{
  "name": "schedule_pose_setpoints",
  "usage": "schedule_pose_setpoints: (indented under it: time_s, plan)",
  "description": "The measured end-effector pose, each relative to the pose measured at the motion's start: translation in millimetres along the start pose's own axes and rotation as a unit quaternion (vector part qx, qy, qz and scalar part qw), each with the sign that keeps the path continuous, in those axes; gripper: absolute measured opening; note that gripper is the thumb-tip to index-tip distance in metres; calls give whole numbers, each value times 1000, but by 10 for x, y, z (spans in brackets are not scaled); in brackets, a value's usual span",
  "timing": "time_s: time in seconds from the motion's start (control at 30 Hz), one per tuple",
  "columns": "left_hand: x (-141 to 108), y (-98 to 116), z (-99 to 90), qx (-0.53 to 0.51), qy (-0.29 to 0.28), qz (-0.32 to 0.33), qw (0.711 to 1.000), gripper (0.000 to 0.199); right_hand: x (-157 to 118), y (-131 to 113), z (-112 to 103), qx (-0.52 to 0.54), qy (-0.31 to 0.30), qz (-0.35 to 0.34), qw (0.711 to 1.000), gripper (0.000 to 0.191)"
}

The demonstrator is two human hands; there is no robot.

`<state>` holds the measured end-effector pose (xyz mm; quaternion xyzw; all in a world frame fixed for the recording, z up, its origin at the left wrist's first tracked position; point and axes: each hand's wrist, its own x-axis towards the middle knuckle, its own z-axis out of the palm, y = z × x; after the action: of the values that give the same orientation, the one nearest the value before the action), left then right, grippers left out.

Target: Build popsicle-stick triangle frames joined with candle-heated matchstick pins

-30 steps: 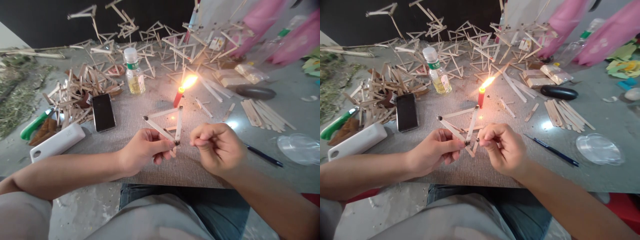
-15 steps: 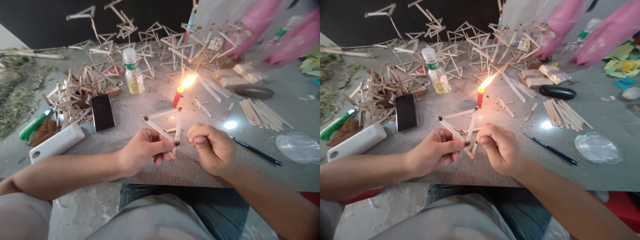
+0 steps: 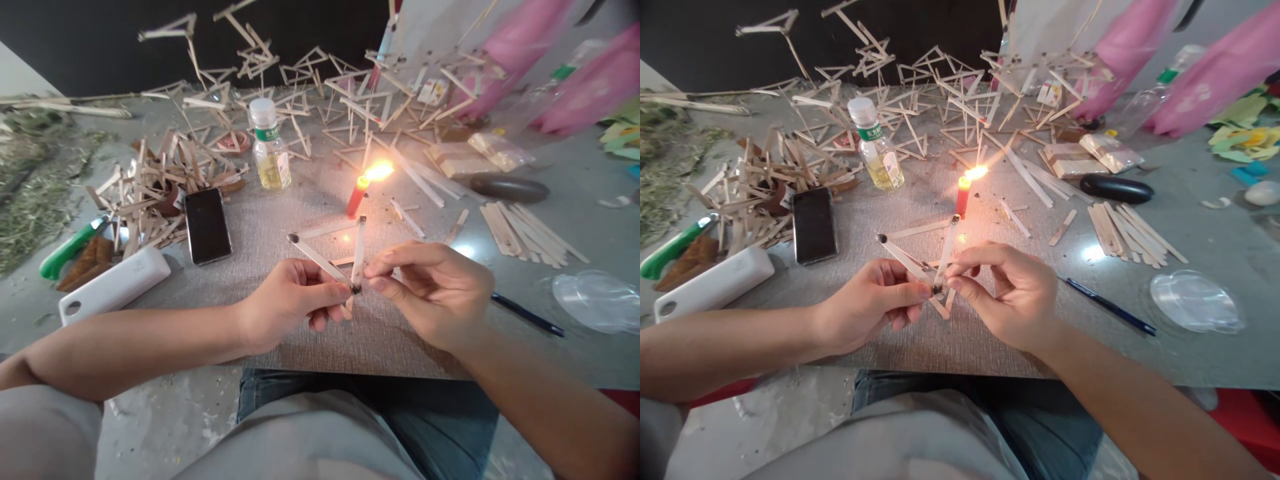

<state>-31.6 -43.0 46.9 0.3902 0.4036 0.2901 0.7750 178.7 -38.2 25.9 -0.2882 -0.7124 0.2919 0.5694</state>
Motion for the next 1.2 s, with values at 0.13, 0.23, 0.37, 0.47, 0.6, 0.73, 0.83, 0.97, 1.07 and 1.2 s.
schedule_pose_setpoints:
  time_s: [0.13,0.23,0.37,0.47,0.6,0.73,0.83,0.97,1.07,1.2]
  plan:
    - [-7,2,6,-6,-5,2,1000,21,10,1,-42,-85,-35,-59,994,22]
    - [-7,-1,7,-8,-11,5,1000,20,22,-18,-50,-129,-55,-99,985,23]
    - [-5,4,12,-6,-12,3,1000,20,21,-46,-24,-147,-70,-115,980,26]
    - [-3,10,16,1,-13,-2,1000,22,24,-60,-14,-160,-75,-120,977,31]
    - [-3,7,13,4,-12,-3,1000,24,44,-72,-34,-181,-93,-133,970,45]
    - [-6,-2,8,-1,-10,-4,1000,26,58,-100,-50,-209,-90,-143,963,59]
    - [-8,-6,7,2,-12,-1,1000,26,56,-112,-44,-218,-87,-155,960,68]
    - [-10,-2,8,-2,-11,-1,1000,25,42,-95,-36,-224,-85,-170,956,71]
    - [-9,4,9,-4,-9,-3,1000,24,30,-81,-40,-208,-88,-149,963,65]
    - [-3,1,16,-8,-2,-2,1000,24,28,-71,-36,-172,-78,-137,972,53]
